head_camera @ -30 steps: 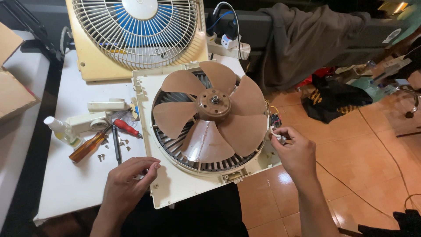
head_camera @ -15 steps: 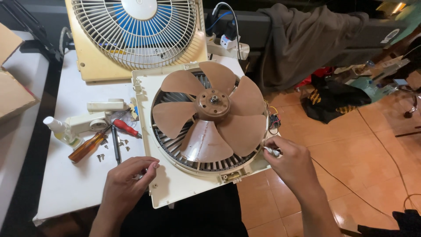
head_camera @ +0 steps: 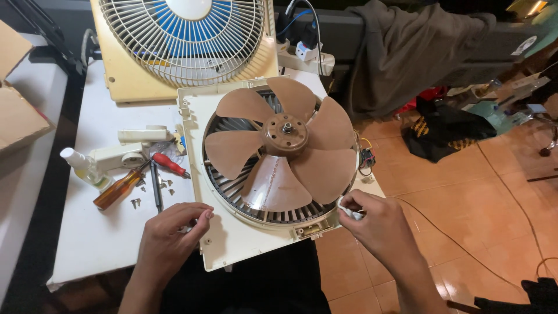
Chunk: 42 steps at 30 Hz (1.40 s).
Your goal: Disassembling and cleaning a ventilation fan on a workbench
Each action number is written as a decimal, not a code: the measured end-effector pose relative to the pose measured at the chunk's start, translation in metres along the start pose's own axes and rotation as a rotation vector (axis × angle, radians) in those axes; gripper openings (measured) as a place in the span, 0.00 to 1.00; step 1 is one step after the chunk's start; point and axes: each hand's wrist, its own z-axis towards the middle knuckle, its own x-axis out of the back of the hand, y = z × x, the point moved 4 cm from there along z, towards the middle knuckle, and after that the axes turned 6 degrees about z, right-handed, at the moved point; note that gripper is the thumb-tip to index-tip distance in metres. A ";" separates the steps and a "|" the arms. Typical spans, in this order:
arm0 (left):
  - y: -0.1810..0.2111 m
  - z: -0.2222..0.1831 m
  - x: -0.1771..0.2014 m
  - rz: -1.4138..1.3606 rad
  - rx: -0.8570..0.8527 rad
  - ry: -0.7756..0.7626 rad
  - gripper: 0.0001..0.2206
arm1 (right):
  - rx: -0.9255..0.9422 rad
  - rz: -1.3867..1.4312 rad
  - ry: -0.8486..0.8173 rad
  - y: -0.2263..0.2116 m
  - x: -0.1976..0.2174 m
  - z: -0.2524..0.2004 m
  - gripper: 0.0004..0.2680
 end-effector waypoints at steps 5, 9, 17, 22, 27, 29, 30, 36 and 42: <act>-0.004 -0.001 -0.001 0.005 0.011 0.007 0.05 | 0.047 -0.050 -0.043 -0.010 -0.005 -0.006 0.03; -0.004 -0.001 -0.001 0.016 -0.014 0.005 0.05 | 0.103 -0.027 -0.153 -0.008 -0.002 -0.005 0.01; -0.005 -0.001 -0.001 0.000 0.007 0.001 0.05 | 0.196 0.047 -0.374 -0.015 0.005 0.002 0.04; -0.005 0.000 0.000 0.008 -0.009 0.004 0.05 | 0.256 0.218 -0.257 -0.025 0.007 0.001 0.05; -0.006 -0.001 -0.001 0.008 -0.013 -0.004 0.05 | 0.436 0.161 -0.329 -0.045 -0.008 0.003 0.06; -0.005 -0.001 0.000 -0.004 -0.026 0.002 0.04 | 0.362 0.117 -0.365 -0.051 -0.012 0.007 0.03; -0.006 0.000 0.000 -0.004 -0.025 0.004 0.04 | 0.364 0.117 -0.366 -0.052 -0.015 0.007 0.03; -0.006 -0.001 0.000 0.013 -0.034 0.001 0.05 | 0.132 -0.111 -0.348 -0.055 -0.027 0.007 0.01; -0.010 -0.001 -0.001 0.024 -0.036 0.023 0.05 | 0.258 0.051 -0.338 -0.062 -0.029 0.005 0.03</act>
